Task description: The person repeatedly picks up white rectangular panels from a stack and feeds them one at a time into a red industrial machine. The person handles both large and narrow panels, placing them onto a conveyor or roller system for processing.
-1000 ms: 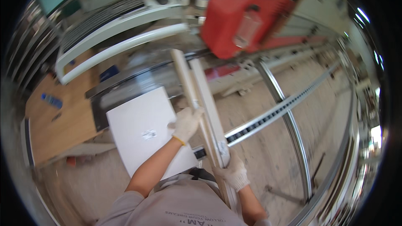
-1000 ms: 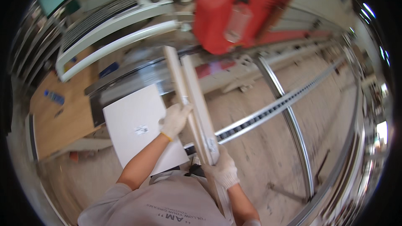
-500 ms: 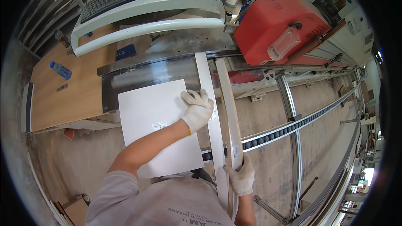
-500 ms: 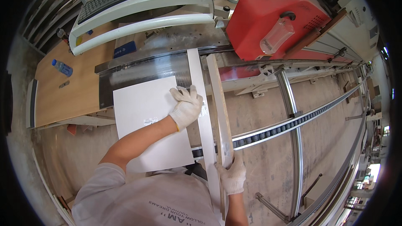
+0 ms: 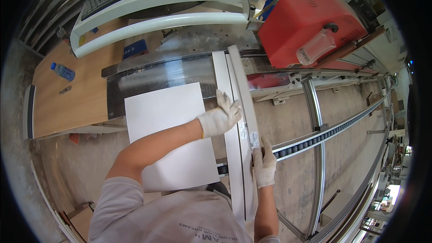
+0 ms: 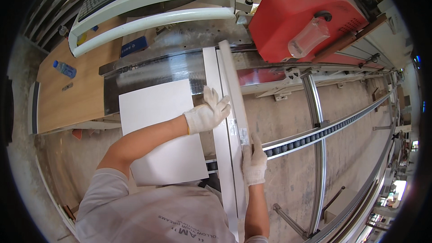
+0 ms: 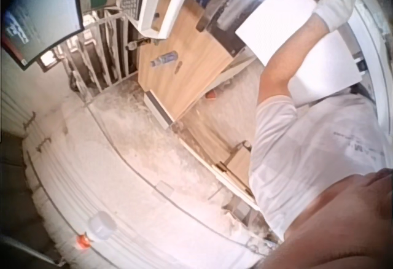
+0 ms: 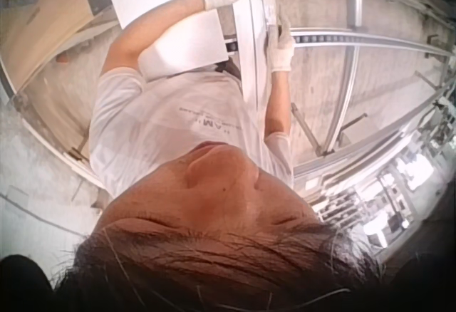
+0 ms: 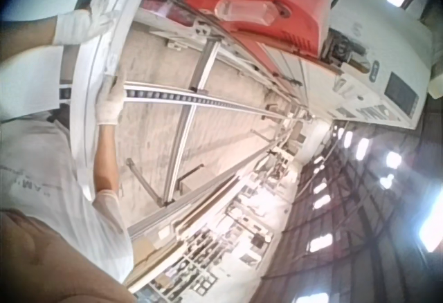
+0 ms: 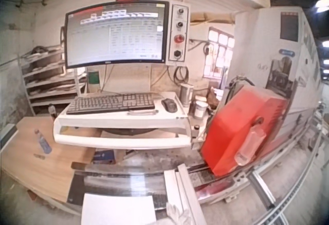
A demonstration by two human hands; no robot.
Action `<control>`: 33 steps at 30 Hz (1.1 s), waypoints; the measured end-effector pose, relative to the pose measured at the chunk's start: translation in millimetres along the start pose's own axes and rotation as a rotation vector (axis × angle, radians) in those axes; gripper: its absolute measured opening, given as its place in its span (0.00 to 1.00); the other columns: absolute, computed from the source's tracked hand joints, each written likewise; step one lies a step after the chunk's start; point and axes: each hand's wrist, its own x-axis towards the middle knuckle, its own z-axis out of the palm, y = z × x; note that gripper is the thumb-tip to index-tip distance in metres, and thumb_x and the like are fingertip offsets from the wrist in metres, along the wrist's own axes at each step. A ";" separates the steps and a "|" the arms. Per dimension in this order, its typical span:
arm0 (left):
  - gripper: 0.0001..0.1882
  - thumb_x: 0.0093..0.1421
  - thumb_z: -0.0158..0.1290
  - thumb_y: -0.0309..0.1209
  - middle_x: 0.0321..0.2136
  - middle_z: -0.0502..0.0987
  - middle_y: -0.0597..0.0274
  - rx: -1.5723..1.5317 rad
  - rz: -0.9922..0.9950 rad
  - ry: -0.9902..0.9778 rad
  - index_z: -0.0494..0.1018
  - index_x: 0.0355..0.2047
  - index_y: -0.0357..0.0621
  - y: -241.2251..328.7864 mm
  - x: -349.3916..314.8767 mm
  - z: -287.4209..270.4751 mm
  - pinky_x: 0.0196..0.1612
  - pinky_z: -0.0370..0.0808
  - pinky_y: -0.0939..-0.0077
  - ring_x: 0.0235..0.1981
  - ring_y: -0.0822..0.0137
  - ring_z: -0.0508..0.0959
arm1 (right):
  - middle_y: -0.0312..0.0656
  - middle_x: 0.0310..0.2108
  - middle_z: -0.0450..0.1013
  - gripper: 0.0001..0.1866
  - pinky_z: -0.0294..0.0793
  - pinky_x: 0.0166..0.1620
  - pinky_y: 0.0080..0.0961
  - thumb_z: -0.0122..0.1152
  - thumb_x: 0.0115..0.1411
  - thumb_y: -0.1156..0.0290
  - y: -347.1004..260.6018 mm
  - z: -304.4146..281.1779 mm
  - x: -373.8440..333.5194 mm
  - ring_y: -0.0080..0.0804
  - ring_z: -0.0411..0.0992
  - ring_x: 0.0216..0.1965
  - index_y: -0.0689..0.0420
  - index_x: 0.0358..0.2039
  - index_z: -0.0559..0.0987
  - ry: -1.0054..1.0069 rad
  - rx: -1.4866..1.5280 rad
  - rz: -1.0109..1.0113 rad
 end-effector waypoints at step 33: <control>0.22 0.62 0.55 0.30 0.50 0.69 0.06 -0.114 -0.131 -0.205 0.73 0.48 0.19 -13.9 16.8 -19.9 0.27 0.69 0.17 0.35 0.21 0.77 | 0.60 0.51 0.81 0.36 0.77 0.58 0.40 0.67 0.68 0.53 -16.2 18.9 84.9 0.51 0.80 0.53 0.61 0.68 0.71 -0.298 -0.120 -0.007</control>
